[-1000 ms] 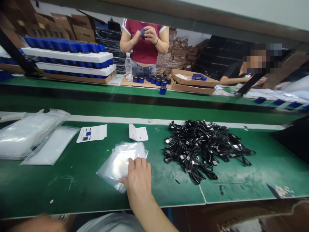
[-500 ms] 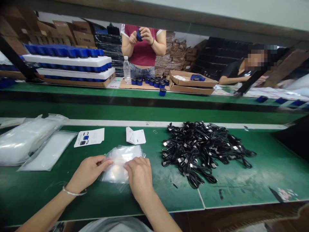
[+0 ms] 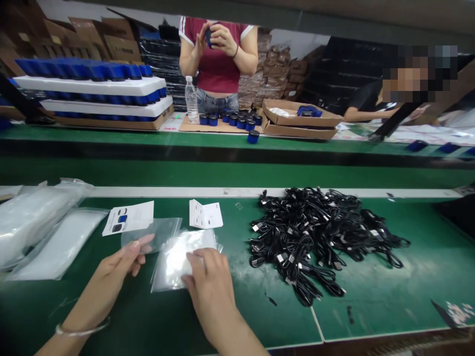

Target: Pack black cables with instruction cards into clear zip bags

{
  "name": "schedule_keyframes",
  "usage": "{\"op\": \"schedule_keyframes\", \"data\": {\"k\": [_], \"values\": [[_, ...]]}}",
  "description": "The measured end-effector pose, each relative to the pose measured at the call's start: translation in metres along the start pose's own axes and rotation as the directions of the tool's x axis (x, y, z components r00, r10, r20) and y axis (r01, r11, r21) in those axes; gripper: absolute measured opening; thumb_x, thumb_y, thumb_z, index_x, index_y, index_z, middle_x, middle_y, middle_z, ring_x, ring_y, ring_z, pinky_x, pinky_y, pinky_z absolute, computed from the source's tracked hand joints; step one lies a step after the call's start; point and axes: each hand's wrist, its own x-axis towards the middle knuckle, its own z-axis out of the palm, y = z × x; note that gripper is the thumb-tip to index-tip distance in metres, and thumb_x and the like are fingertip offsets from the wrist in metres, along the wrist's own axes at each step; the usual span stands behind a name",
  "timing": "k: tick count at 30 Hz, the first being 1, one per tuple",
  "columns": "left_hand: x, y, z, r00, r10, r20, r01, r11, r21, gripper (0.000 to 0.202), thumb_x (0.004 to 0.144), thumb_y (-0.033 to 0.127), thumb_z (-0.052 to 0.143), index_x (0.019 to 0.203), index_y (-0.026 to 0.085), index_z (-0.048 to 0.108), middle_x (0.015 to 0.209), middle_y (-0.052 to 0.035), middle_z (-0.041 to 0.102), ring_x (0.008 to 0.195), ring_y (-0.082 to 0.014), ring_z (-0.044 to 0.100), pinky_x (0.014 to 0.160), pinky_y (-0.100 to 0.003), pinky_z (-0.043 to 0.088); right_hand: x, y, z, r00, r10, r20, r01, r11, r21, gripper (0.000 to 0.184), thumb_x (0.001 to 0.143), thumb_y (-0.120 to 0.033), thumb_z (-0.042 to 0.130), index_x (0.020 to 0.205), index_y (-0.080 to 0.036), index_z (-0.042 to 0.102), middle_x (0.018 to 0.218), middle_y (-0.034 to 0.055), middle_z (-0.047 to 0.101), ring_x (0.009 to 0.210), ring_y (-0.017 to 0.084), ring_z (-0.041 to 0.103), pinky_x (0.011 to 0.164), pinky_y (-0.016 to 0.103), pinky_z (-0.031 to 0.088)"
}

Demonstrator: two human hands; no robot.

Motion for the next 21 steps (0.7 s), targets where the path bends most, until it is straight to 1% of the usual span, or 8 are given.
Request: {"op": "schedule_keyframes", "data": {"k": [2, 5, 9, 12, 14, 15, 18, 21], "values": [[-0.009, 0.005, -0.004, 0.992, -0.108, 0.064, 0.119, 0.973, -0.198, 0.056, 0.084, 0.058, 0.041, 0.118, 0.018, 0.059, 0.072, 0.0003, 0.056, 0.06, -0.0127, 0.046, 0.063, -0.027, 0.042, 0.006, -0.002, -0.002, 0.982, 0.189, 0.007, -0.184, 0.943, 0.279, 0.027, 0.084, -0.017, 0.054, 0.111, -0.019, 0.055, 0.107, 0.0109, 0.061, 0.097, 0.024, 0.056, 0.084, 0.042, 0.045], [-0.023, 0.011, -0.008, 0.971, -0.187, 0.151, 0.23, 0.904, -0.361, 0.057, 0.078, 0.061, 0.05, 0.113, 0.017, 0.062, 0.071, -0.0006, 0.059, 0.062, -0.0131, 0.046, 0.061, -0.027, 0.042, 0.018, -0.009, -0.002, 0.91, 0.374, 0.178, -0.392, 0.637, 0.664, 0.043, 0.08, -0.034, 0.06, 0.119, -0.018, 0.049, 0.115, 0.0133, 0.059, 0.099, 0.022, 0.058, 0.08, 0.036, 0.047], [-0.032, 0.004, -0.013, 0.94, -0.236, 0.246, 0.312, 0.888, -0.338, 0.06, 0.078, 0.063, 0.045, 0.11, 0.016, 0.064, 0.069, -0.0022, 0.059, 0.063, -0.0158, 0.051, 0.062, -0.03, 0.046, 0.029, -0.017, 0.001, 0.818, 0.386, 0.426, -0.549, 0.304, 0.778, 0.036, 0.07, -0.044, 0.069, 0.09, -0.015, 0.06, 0.075, 0.0032, 0.065, 0.066, 0.012, 0.058, 0.059, 0.023, 0.044], [-0.033, -0.007, -0.018, 0.991, -0.129, -0.043, 0.125, 0.988, -0.093, 0.058, 0.076, 0.061, 0.051, 0.118, 0.021, 0.057, 0.089, -0.0054, 0.061, 0.079, -0.0205, 0.057, 0.074, -0.035, 0.049, 0.031, -0.019, 0.003, 0.803, 0.422, 0.421, -0.569, 0.334, 0.752, 0.032, 0.065, -0.041, 0.074, 0.06, -0.015, 0.055, 0.049, -0.0061, 0.051, 0.047, 0.006, 0.043, 0.048, 0.018, 0.033], [-0.036, -0.01, -0.019, 0.95, 0.122, -0.287, -0.081, 0.986, 0.149, 0.052, 0.073, 0.056, 0.057, 0.114, 0.024, 0.057, 0.098, -0.0052, 0.058, 0.086, -0.0216, 0.057, 0.077, -0.035, 0.049, 0.03, -0.02, 0.005, 0.803, 0.458, 0.382, -0.574, 0.42, 0.703, 0.033, 0.062, -0.036, 0.077, 0.055, -0.015, 0.052, 0.047, -0.007, 0.049, 0.045, 0.005, 0.04, 0.045, 0.018, 0.03], [-0.039, -0.009, -0.018, 0.915, 0.258, -0.309, -0.186, 0.952, 0.242, 0.045, 0.074, 0.054, 0.059, 0.109, 0.025, 0.059, 0.097, -0.0041, 0.059, 0.083, -0.0203, 0.059, 0.075, -0.032, 0.05, 0.03, -0.021, 0.007, 0.8, 0.462, 0.382, -0.583, 0.45, 0.676, 0.033, 0.061, -0.034, 0.078, 0.054, -0.015, 0.052, 0.047, -0.0068, 0.05, 0.044, 0.005, 0.039, 0.044, 0.018, 0.029], [-0.046, -0.003, -0.01, 0.858, 0.505, -0.094, -0.465, 0.841, 0.277, 0.022, 0.081, 0.04, 0.058, 0.096, 0.027, 0.065, 0.087, 0.0001, 0.064, 0.071, -0.0134, 0.064, 0.067, -0.02, 0.052, 0.029, -0.028, 0.011, 0.8, 0.404, 0.444, -0.597, 0.457, 0.66, 0.03, 0.063, -0.036, 0.076, 0.058, -0.015, 0.056, 0.048, -0.0051, 0.053, 0.043, 0.006, 0.043, 0.043, 0.018, 0.034], [-0.047, 0.003, -0.002, 0.84, 0.543, -0.016, -0.529, 0.824, 0.202, 0.016, 0.084, 0.032, 0.056, 0.095, 0.026, 0.067, 0.084, 0.0017, 0.068, 0.069, -0.0097, 0.066, 0.065, -0.012, 0.051, 0.027, -0.036, 0.012, 0.812, 0.317, 0.49, -0.583, 0.404, 0.705, 0.029, 0.071, -0.042, 0.07, 0.069, -0.014, 0.061, 0.056, -0.002, 0.059, 0.051, 0.008, 0.052, 0.051, 0.02, 0.043]]}}
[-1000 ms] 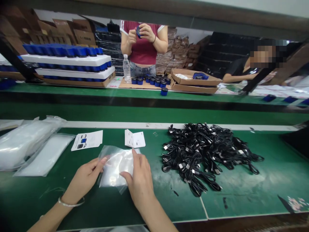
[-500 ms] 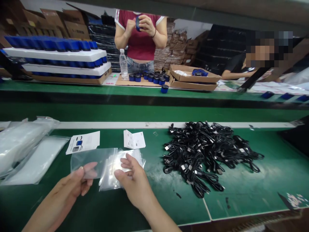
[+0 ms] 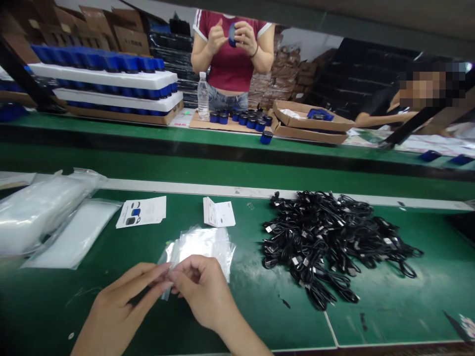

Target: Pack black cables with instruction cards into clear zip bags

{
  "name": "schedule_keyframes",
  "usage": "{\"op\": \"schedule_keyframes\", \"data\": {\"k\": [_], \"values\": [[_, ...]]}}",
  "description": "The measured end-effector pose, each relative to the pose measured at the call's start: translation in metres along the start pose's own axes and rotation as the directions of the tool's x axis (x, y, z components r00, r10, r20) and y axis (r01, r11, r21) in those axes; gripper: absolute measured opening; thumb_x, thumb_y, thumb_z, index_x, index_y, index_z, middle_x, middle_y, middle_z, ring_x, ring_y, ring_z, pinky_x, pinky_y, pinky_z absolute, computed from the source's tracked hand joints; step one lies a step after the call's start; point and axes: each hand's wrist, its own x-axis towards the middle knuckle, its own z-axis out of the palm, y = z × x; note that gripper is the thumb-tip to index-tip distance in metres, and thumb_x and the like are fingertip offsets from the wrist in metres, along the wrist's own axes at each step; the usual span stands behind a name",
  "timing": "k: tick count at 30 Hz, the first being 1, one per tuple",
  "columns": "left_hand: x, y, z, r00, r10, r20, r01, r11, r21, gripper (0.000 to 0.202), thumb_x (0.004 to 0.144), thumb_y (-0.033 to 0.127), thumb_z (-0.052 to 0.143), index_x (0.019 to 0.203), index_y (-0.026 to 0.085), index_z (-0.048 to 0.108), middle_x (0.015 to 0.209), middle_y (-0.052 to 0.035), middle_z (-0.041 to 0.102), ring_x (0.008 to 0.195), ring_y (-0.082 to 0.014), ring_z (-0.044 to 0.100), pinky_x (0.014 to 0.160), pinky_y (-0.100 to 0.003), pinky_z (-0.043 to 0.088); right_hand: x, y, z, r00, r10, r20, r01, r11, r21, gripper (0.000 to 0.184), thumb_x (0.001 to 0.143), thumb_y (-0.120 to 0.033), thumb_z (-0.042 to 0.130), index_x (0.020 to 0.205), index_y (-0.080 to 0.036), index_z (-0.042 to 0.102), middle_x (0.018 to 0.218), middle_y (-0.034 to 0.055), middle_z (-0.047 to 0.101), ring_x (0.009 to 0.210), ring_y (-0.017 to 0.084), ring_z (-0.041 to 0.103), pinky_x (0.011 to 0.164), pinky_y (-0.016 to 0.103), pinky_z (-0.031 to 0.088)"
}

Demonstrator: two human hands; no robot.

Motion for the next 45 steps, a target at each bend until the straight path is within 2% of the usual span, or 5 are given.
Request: {"op": "schedule_keyframes", "data": {"k": [10, 15, 22, 34, 45], "values": [[0.004, -0.001, -0.001, 0.98, -0.142, 0.139, 0.156, 0.983, -0.098, 0.018, 0.084, 0.031, 0.055, 0.092, 0.027, 0.071, 0.079, 0.0028, 0.07, 0.066, -0.0086, 0.067, 0.06, -0.009, 0.051, -0.002, 0.002, -0.001, 0.998, -0.02, 0.06, 0.017, 0.999, 0.044, 0.023, 0.078, -0.036, 0.063, 0.073, -0.013, 0.064, 0.063, 0.0004, 0.061, 0.059, 0.01, 0.057, 0.06, 0.023, 0.048], [0.004, 0.001, 0.0, 0.962, -0.204, 0.179, 0.212, 0.977, -0.025, 0.019, 0.083, 0.036, 0.055, 0.089, 0.027, 0.07, 0.082, 0.0028, 0.071, 0.068, -0.0094, 0.068, 0.06, -0.01, 0.051, -0.005, 0.001, -0.002, 0.993, -0.104, 0.058, 0.112, 0.982, -0.15, 0.014, 0.081, -0.023, 0.055, 0.076, -0.013, 0.065, 0.064, -0.0002, 0.06, 0.06, 0.011, 0.055, 0.06, 0.023, 0.045], [0.012, 0.005, -0.003, 0.957, -0.122, 0.264, 0.073, 0.98, 0.188, 0.021, 0.083, 0.027, 0.047, 0.067, 0.023, 0.058, 0.054, 0.0058, 0.059, 0.043, -0.0096, 0.055, 0.043, -0.018, 0.042, -0.016, -0.005, 0.001, 0.965, -0.261, 0.023, 0.227, 0.793, -0.565, 0.013, 0.074, -0.01, 0.05, 0.072, -0.016, 0.061, 0.068, 0.0007, 0.062, 0.065, 0.013, 0.059, 0.062, 0.023, 0.045], [0.007, 0.001, 0.015, 0.869, -0.25, 0.426, 0.339, 0.93, -0.144, 0.022, 0.087, 0.039, 0.045, 0.077, 0.024, 0.058, 0.067, 0.0062, 0.065, 0.062, -0.0112, 0.064, 0.058, -0.015, 0.048, -0.034, 0.001, 0.008, 0.942, -0.336, 0.021, 0.207, 0.528, -0.824, 0.041, 0.072, -0.011, 0.048, 0.113, -0.01, 0.056, 0.089, 0.0138, 0.068, 0.076, 0.027, 0.065, 0.067, 0.037, 0.051], [0.001, -0.002, 0.019, 0.991, -0.012, 0.13, -0.001, 0.995, 0.102, 0.02, 0.081, 0.023, 0.049, 0.061, 0.022, 0.049, 0.053, 0.0072, 0.054, 0.045, -0.0075, 0.053, 0.048, -0.014, 0.042, -0.023, 0.005, -0.002, 0.889, -0.443, -0.115, 0.057, 0.357, -0.932, 0.016, 0.078, -0.014, 0.047, 0.065, -0.018, 0.055, 0.06, 0.0034, 0.063, 0.055, 0.016, 0.058, 0.052, 0.026, 0.03]]}}
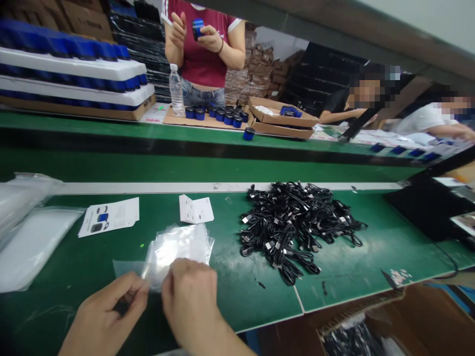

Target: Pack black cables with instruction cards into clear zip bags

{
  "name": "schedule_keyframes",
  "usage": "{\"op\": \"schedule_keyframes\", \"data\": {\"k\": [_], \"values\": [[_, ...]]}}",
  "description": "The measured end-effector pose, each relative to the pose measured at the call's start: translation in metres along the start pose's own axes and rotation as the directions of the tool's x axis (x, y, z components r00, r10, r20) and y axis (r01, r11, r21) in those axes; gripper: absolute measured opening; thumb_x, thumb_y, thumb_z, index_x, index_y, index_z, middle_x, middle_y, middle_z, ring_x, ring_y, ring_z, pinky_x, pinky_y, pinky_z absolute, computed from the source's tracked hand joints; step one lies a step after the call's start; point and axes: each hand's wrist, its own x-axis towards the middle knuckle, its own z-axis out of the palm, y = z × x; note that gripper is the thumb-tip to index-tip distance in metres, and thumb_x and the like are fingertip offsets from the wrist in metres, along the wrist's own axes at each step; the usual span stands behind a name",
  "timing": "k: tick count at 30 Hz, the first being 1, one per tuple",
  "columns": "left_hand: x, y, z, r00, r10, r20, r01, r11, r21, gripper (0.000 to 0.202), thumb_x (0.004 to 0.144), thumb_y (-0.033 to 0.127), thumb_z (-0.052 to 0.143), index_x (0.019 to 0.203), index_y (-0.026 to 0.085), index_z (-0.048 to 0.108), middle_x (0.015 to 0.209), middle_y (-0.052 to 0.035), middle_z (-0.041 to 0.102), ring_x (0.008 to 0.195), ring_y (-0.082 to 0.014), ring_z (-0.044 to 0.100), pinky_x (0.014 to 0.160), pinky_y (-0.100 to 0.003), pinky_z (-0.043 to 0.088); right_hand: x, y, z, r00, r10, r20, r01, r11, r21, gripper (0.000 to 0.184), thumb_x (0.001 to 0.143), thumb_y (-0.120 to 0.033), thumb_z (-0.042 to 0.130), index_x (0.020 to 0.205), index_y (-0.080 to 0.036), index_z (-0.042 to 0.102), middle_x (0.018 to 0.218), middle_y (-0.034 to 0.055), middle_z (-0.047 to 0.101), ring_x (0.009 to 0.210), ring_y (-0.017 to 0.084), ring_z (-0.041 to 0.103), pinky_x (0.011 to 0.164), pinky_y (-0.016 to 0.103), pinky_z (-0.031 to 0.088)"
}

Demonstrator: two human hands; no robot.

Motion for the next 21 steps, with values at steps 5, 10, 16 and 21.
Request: {"op": "schedule_keyframes", "data": {"k": [5, 10, 16, 21], "values": [[-0.002, 0.002, -0.001, 1.0, -0.02, -0.007, 0.02, 1.0, 0.0, 0.022, 0.082, 0.023, 0.047, 0.06, 0.021, 0.045, 0.051, 0.0074, 0.049, 0.044, -0.0068, 0.05, 0.047, -0.014, 0.041, 0.008, 0.003, -0.007, 0.996, 0.033, 0.086, -0.048, 0.982, 0.18, 0.012, 0.082, -0.02, 0.05, 0.073, -0.02, 0.058, 0.064, -0.0002, 0.065, 0.058, 0.014, 0.06, 0.055, 0.022, 0.033], [-0.001, -0.003, -0.004, 0.995, -0.086, -0.049, 0.088, 0.995, 0.045, 0.021, 0.081, 0.024, 0.047, 0.06, 0.022, 0.045, 0.05, 0.0074, 0.047, 0.044, -0.0077, 0.048, 0.048, -0.016, 0.039, 0.012, 0.006, -0.01, 0.991, 0.059, 0.12, -0.073, 0.99, 0.121, 0.016, 0.083, -0.02, 0.052, 0.068, -0.019, 0.057, 0.061, 0.0001, 0.062, 0.056, 0.015, 0.057, 0.055, 0.024, 0.034], [0.001, -0.008, -0.012, 0.952, -0.305, -0.003, 0.305, 0.952, -0.005, 0.024, 0.081, 0.032, 0.044, 0.059, 0.022, 0.045, 0.048, 0.0069, 0.048, 0.045, -0.0102, 0.05, 0.048, -0.019, 0.039, 0.064, 0.024, -0.027, 0.99, 0.137, 0.022, -0.135, 0.922, 0.363, 0.046, 0.08, -0.04, 0.059, 0.119, -0.016, 0.049, 0.108, 0.0111, 0.059, 0.097, 0.023, 0.054, 0.079, 0.033, 0.042], [-0.002, -0.009, -0.011, 0.953, -0.293, 0.075, 0.297, 0.954, -0.041, 0.029, 0.083, 0.035, 0.042, 0.057, 0.023, 0.04, 0.047, 0.0071, 0.044, 0.043, -0.0102, 0.047, 0.045, -0.019, 0.037, 0.122, 0.042, -0.019, 0.932, 0.281, 0.228, -0.358, 0.814, 0.458, 0.078, 0.073, -0.052, 0.062, 0.133, -0.009, 0.037, 0.117, 0.0188, 0.054, 0.099, 0.027, 0.056, 0.082, 0.037, 0.044]]}}
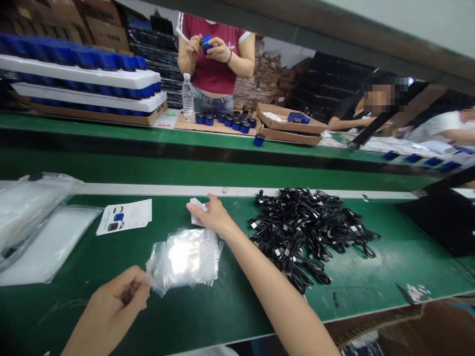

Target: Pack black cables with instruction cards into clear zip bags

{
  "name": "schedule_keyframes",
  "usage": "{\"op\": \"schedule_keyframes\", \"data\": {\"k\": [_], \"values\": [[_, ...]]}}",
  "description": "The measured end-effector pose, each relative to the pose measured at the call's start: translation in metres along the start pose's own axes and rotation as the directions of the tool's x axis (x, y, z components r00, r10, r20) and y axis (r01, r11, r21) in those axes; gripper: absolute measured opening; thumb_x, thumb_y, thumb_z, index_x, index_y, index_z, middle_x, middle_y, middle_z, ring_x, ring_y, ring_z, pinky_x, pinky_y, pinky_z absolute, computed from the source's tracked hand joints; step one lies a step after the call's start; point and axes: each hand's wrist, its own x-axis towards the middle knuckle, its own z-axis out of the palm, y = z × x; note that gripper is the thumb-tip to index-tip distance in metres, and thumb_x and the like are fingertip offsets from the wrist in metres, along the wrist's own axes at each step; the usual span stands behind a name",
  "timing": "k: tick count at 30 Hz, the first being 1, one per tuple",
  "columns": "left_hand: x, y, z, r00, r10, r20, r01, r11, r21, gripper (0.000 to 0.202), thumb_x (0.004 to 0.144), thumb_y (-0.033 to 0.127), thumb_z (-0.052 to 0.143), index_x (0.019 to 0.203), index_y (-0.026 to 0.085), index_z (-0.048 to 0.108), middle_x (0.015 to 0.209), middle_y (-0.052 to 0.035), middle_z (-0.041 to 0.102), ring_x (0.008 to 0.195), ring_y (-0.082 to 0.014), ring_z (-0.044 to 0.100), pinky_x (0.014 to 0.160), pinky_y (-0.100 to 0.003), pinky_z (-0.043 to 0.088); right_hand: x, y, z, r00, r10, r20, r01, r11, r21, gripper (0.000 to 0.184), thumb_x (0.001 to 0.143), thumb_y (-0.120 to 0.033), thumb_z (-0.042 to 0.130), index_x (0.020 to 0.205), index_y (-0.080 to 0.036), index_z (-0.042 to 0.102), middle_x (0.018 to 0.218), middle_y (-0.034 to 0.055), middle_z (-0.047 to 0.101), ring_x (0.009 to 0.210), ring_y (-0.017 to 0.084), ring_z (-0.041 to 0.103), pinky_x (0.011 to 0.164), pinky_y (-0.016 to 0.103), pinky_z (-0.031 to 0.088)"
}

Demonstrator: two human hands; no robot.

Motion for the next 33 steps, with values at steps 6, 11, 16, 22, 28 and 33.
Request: {"op": "schedule_keyframes", "data": {"k": [6, 11, 16, 22, 28, 33], "values": [[0.0, -0.006, 0.001, 0.999, -0.02, 0.04, 0.021, 0.999, -0.035, 0.027, 0.082, 0.037, 0.044, 0.06, 0.022, 0.044, 0.05, 0.0065, 0.048, 0.046, -0.0116, 0.051, 0.048, -0.02, 0.04, 0.015, 0.008, 0.0, 0.993, 0.08, 0.089, -0.088, 0.992, 0.09, 0.073, 0.072, -0.039, 0.069, 0.132, -0.012, 0.039, 0.105, 0.0135, 0.061, 0.074, 0.017, 0.062, 0.062, 0.027, 0.05], [0.004, 0.002, -0.005, 0.989, -0.117, 0.089, 0.13, 0.978, -0.163, 0.031, 0.084, 0.043, 0.043, 0.063, 0.022, 0.05, 0.05, 0.0053, 0.055, 0.049, -0.0137, 0.058, 0.05, -0.023, 0.044, 0.016, 0.01, -0.01, 0.994, 0.039, 0.098, -0.053, 0.987, 0.15, 0.031, 0.074, -0.03, 0.066, 0.097, -0.009, 0.062, 0.077, 0.006, 0.064, 0.061, 0.014, 0.06, 0.055, 0.025, 0.049], [0.013, 0.001, -0.01, 0.962, -0.26, 0.085, 0.271, 0.859, -0.434, 0.033, 0.082, 0.052, 0.046, 0.074, 0.02, 0.051, 0.07, -0.0016, 0.07, 0.058, -0.0165, 0.067, 0.057, -0.028, 0.053, -0.027, 0.008, -0.012, 0.986, -0.125, -0.112, 0.136, 0.986, 0.097, 0.024, 0.082, -0.034, 0.052, 0.068, -0.016, 0.059, 0.064, 0.0005, 0.057, 0.064, 0.015, 0.054, 0.059, 0.026, 0.042], [0.021, 0.005, -0.007, 0.94, -0.341, 0.02, 0.274, 0.716, -0.642, 0.032, 0.083, 0.052, 0.046, 0.08, 0.02, 0.045, 0.083, -0.0041, 0.071, 0.066, -0.0178, 0.069, 0.06, -0.031, 0.056, -0.112, 0.01, 0.022, 0.911, -0.406, 0.072, 0.412, 0.906, -0.097, 0.02, 0.087, -0.023, 0.049, 0.071, -0.02, 0.061, 0.069, 0.0019, 0.061, 0.069, 0.017, 0.053, 0.066, 0.028, 0.037], [0.02, 0.014, 0.001, 0.936, -0.184, -0.3, 0.082, 0.944, -0.321, 0.025, 0.087, 0.04, 0.04, 0.071, 0.022, 0.045, 0.055, 0.0062, 0.052, 0.048, -0.0115, 0.052, 0.048, -0.022, 0.043, -0.125, 0.015, 0.059, 0.913, -0.407, -0.012, 0.407, 0.913, 0.016, 0.011, 0.084, -0.02, 0.053, 0.077, -0.021, 0.062, 0.074, 0.0026, 0.061, 0.075, 0.018, 0.055, 0.07, 0.028, 0.041], [0.02, 0.013, 0.0, 0.892, -0.194, -0.408, 0.091, 0.962, -0.258, 0.021, 0.088, 0.036, 0.039, 0.071, 0.024, 0.04, 0.051, 0.0086, 0.042, 0.045, -0.0116, 0.046, 0.045, -0.021, 0.039, -0.131, 0.019, 0.078, 0.989, -0.148, -0.029, 0.145, 0.881, 0.451, 0.054, 0.064, -0.027, 0.073, 0.112, -0.021, 0.049, 0.099, 0.0063, 0.058, 0.081, 0.019, 0.057, 0.072, 0.031, 0.047]]}}
